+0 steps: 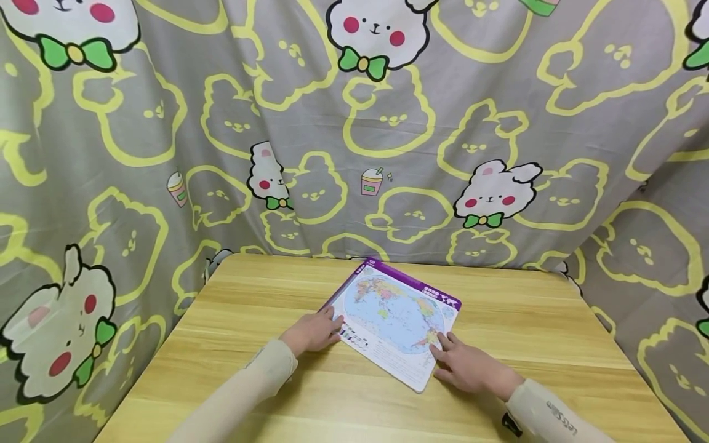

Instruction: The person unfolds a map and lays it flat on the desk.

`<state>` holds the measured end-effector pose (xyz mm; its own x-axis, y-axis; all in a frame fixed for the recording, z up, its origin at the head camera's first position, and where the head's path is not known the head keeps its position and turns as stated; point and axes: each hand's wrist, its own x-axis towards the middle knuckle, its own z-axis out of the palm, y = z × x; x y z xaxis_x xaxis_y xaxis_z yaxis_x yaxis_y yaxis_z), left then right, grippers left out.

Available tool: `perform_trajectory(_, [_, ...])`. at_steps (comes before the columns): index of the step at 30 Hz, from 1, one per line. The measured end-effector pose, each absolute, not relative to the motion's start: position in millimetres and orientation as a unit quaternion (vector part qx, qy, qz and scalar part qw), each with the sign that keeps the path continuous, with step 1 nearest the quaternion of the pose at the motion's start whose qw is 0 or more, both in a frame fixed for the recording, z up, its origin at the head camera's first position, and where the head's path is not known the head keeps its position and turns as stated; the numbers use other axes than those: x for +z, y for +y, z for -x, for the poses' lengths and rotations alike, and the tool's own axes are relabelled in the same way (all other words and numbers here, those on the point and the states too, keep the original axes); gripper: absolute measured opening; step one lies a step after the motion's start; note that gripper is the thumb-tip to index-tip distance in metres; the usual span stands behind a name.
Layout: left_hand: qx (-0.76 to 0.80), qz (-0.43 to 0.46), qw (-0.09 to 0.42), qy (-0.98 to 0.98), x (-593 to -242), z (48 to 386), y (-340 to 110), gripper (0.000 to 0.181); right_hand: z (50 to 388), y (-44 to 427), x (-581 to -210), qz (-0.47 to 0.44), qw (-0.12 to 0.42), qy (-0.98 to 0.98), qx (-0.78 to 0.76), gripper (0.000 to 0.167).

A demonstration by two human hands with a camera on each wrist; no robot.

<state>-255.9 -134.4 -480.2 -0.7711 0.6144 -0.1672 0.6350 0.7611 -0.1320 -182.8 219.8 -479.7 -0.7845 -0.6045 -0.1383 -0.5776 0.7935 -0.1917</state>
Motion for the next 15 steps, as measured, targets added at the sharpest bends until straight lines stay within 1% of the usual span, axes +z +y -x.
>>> perform_trajectory(9, [-0.085, -0.340, 0.027, 0.936, -480.1, 250.3, -133.7, 0.041, 188.4, 216.3, -484.6, 0.280, 0.092, 0.952, -0.080, 0.071])
perform_trajectory(15, [-0.086, -0.335, 0.019, 0.938, -480.8, 248.1, -132.4, 0.039, 188.9, 212.7, -485.3, 0.265, 0.093, 0.957, -0.071, 0.083])
